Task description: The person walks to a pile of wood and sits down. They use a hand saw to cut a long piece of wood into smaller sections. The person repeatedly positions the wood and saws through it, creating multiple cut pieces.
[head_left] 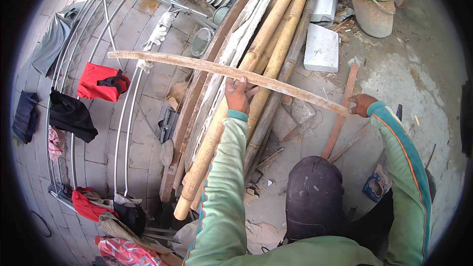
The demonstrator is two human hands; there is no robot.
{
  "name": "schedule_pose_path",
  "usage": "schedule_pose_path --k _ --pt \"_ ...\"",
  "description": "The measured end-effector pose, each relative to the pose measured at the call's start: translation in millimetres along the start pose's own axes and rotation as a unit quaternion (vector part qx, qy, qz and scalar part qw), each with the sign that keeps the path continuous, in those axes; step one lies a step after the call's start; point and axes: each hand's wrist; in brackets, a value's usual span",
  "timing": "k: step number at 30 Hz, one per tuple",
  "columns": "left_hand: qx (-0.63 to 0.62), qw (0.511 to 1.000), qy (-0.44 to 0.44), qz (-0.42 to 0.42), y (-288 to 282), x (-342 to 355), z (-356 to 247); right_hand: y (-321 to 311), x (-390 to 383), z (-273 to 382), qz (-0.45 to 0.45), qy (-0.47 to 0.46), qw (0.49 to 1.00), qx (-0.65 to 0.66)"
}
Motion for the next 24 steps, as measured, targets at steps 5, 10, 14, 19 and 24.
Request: schedule_pose_path --k 5,10,14,19,24 --pt "-0.153 0.972 -0.053 0.170 33.2 -8.8 31.8 -97.4 -163.2 -86.5 -0.032 0.158 0.967 -0.196" --pt "-0.196 0.959 -0.095 0.181 71.5 -26.9 59.7 34.4 -314.6 -186.2 -0.181 -0.001 0.955 -0.233" --pt "-0.207 0.958 -0.115 0.161 71.1 -43.2 66.8 196.9 -355.4 -141.0 -0.257 -0.152 0.921 -0.250" --pt "-0.292 0.931 -0.129 0.175 80.9 -65.5 58.1 291.1 -348.4 -71.8 -0.250 -0.145 0.931 -0.224" --pt "-0.316 0.930 -0.136 0.131 80.4 -75.6 58.6 308.0 -345.1 -81.2 -0.271 -0.091 0.948 -0.141"
Point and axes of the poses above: each hand's wrist, its own x-axis towards the middle knuckle, its own y-axis out of the palm, z = x × y, and after that the axes turned 11 degrees about -y, right-handed
